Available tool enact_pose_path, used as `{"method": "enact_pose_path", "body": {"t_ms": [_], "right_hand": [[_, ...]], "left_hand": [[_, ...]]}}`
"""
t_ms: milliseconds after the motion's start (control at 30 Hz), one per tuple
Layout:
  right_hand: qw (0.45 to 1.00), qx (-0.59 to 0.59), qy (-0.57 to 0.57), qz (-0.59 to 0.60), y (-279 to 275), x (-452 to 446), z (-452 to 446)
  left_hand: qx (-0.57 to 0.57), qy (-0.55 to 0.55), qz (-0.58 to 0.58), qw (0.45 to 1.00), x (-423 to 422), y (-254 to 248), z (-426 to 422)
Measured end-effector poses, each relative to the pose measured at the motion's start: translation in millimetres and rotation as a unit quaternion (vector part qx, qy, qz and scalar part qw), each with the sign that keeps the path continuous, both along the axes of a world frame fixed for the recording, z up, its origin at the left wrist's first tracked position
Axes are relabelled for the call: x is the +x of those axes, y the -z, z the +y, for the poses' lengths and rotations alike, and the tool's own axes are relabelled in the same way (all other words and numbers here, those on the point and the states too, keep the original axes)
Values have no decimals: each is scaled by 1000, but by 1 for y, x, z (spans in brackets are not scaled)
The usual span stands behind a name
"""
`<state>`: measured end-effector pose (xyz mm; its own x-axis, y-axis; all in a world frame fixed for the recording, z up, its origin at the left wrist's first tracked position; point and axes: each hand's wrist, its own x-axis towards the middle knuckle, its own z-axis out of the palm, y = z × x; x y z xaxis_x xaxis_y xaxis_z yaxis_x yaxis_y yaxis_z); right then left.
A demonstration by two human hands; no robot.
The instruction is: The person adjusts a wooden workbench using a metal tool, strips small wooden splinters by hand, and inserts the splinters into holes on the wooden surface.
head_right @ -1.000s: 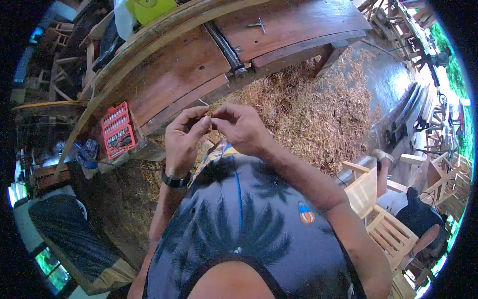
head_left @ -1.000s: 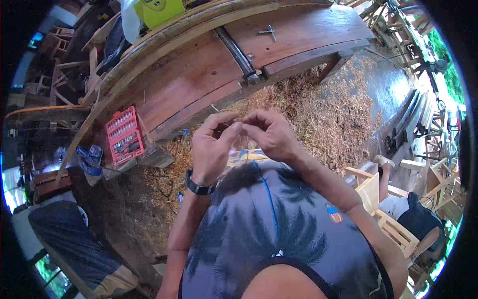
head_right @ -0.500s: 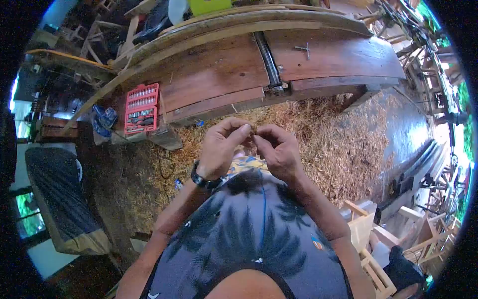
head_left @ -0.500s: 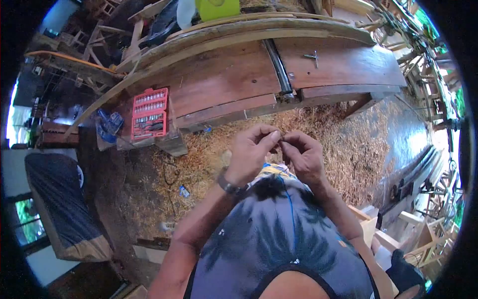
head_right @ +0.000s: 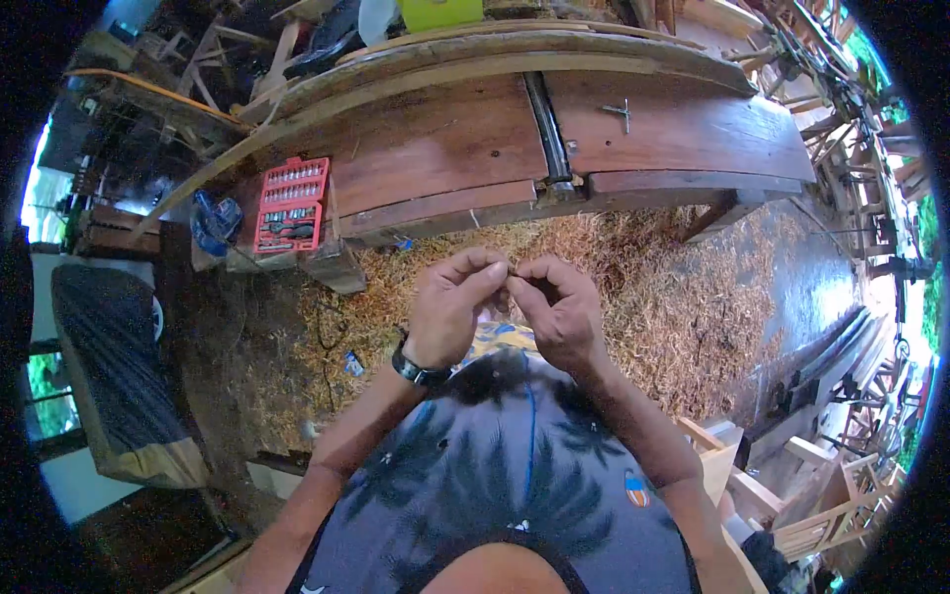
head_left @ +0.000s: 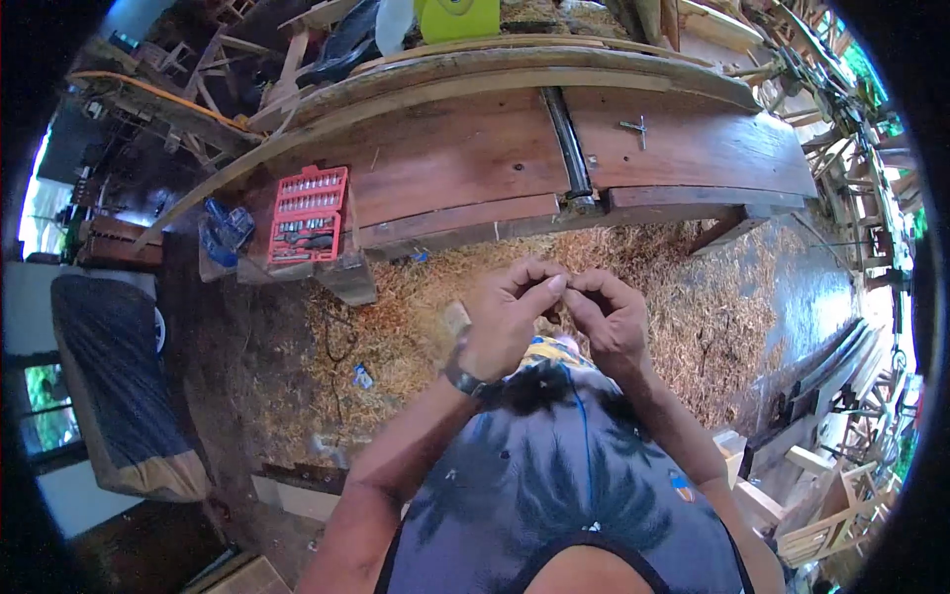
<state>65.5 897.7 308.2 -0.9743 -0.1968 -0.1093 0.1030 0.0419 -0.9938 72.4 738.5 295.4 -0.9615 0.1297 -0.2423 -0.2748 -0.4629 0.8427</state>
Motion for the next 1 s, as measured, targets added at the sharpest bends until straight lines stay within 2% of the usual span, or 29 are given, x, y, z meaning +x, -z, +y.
{"method": "enact_pose_path", "body": {"t_ms": [100,200,267,300,333,400,467,533,600,700,800,933,1000], "right_hand": [[1000,14,-24,7,7,-2,-3],[996,25,-60,-66,18,-5,-8],[988,41,-68,-133,22,-7,-15],[989,60,-73,-114,26,-9,-18],[990,72,-69,-102,28,-12,-22],[990,96,-60,-80,33,-15,-31],[989,114,-48,-87,36,-24,-42],[980,150,-31,-131,29,-36,-56],[984,125,5,-130,32,-46,-77],[978,104,58,-170,41,-60,-110],[975,106,81,-177,29,-79,-148],[969,133,117,-169,20,-95,-177],[969,134,132,-162,16,-104,-186]], "left_hand": [[59,-2,-49,997,2,13,-5],[-36,32,-27,998,-4,22,-25],[-95,-27,-5,995,-21,34,-44],[-114,-49,7,992,-34,47,-63],[-134,-70,18,988,-47,64,-85],[-254,-49,-24,966,-85,112,-145],[-359,-114,-79,923,-123,158,-200],[-402,-183,-104,891,-165,235,-266],[-499,-227,-106,830,-201,296,-314],[-588,-203,-90,778,-235,278,-329],[-607,-171,-100,770,-261,289,-339],[-679,-108,-26,726,-276,295,-343],[-688,-91,6,720,-279,292,-343]]}}
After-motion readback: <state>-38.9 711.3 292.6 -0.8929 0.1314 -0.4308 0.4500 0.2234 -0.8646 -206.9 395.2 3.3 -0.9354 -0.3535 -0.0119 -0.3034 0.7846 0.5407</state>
